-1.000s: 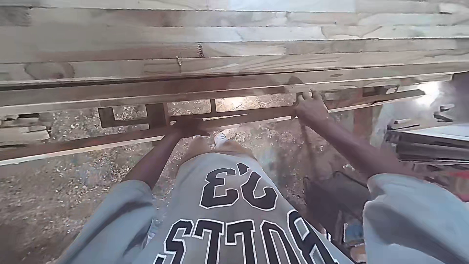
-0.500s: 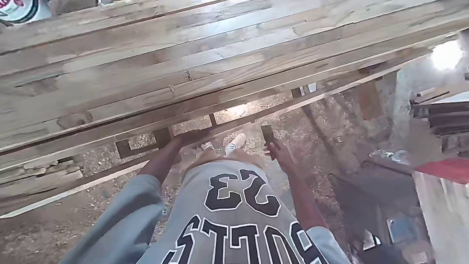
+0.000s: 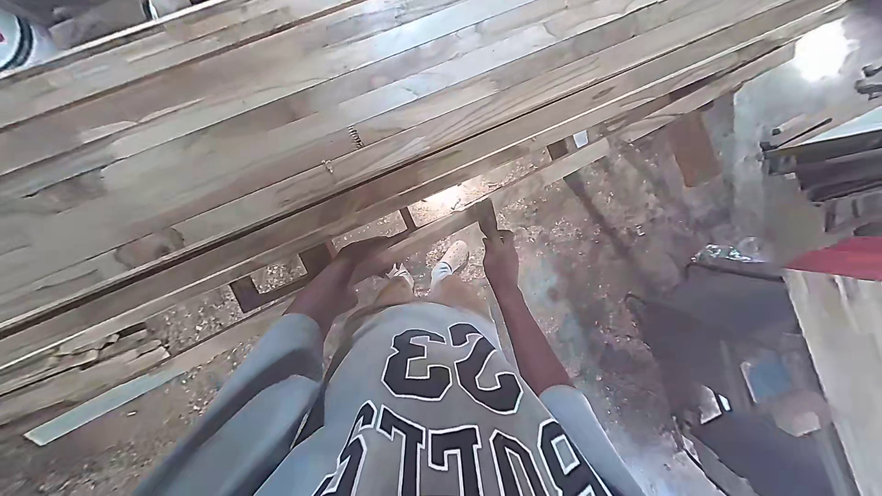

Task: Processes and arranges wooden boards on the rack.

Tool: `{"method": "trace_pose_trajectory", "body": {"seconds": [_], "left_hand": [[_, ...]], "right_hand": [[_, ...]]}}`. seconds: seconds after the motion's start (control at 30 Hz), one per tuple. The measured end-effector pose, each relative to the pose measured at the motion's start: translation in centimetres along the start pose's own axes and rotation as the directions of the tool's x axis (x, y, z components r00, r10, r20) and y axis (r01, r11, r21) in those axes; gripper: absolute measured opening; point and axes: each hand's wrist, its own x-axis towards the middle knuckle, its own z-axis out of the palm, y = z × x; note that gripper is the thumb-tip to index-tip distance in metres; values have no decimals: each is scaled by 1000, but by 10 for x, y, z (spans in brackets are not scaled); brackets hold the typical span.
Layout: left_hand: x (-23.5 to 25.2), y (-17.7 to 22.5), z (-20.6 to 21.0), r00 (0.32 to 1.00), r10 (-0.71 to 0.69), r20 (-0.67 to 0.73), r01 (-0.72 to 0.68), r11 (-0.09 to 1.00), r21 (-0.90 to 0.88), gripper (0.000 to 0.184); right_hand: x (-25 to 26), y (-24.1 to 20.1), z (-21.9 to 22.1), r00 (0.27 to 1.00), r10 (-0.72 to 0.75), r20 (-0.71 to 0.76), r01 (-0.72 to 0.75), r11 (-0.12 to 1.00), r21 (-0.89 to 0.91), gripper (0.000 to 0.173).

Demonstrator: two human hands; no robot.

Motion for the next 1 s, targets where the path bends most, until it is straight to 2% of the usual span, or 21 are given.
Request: {"method": "trace_pose_trajectory", "body": {"seconds": [0.1, 0.23, 0.3, 0.37, 0.5, 0.63, 0.7, 0.77, 0.83, 0.9, 0.97, 1.0], "left_hand": [[0, -1, 1, 999, -6, -32, 7, 1000, 30, 72], [9, -8, 1, 999, -13, -39, 14, 999, 29, 84], [10, -9, 3, 998, -12, -55, 14, 1000, 26, 85], [11, -11, 6, 997, -6, -79, 8, 1000, 25, 84], [-3, -3, 12, 991, 10, -132, -2, 998, 63, 80], [0, -4, 14, 984, 3, -177, 18, 993, 120, 86], [3, -7, 14, 983, 3, -183, 21, 992, 126, 88], [-6, -7, 16, 986, 51, -157, -37, 995, 92, 79], [-1, -14, 11, 989, 89, -121, -85, 996, 35, 75], [2, -16, 5, 992, 81, -93, -81, 997, -1, 70], [-34, 21, 25, 985, -37, -168, 36, 999, -6, 65], [-53, 40, 36, 979, -67, -195, 61, 998, -33, 61]], "right_hand": [[-7, -16, -15, 980, 106, 166, -72, 977, -203, 44], [-14, -43, -67, 890, 263, 373, -128, 928, -350, 40], [-11, -40, -78, 891, 269, 366, -164, 942, -293, 39], [0, -39, -77, 926, 255, 280, -218, 964, -154, 41], [10, -56, -55, 940, 287, 184, -300, 953, 45, 36], [-17, -85, -32, 907, 310, 286, -357, 925, 130, 34], [-34, -90, -32, 879, 287, 381, -336, 939, 68, 35], [-42, -80, -37, 864, 253, 435, -286, 958, 9, 34], [-41, -65, -41, 883, 280, 377, -302, 953, 1, 38], [-28, -44, -31, 933, 307, 189, -323, 945, 61, 45], [-9, -22, -8, 962, 274, 7, -272, 952, 137, 48], [1, -13, 3, 968, 251, -26, -245, 959, 146, 50]]}}
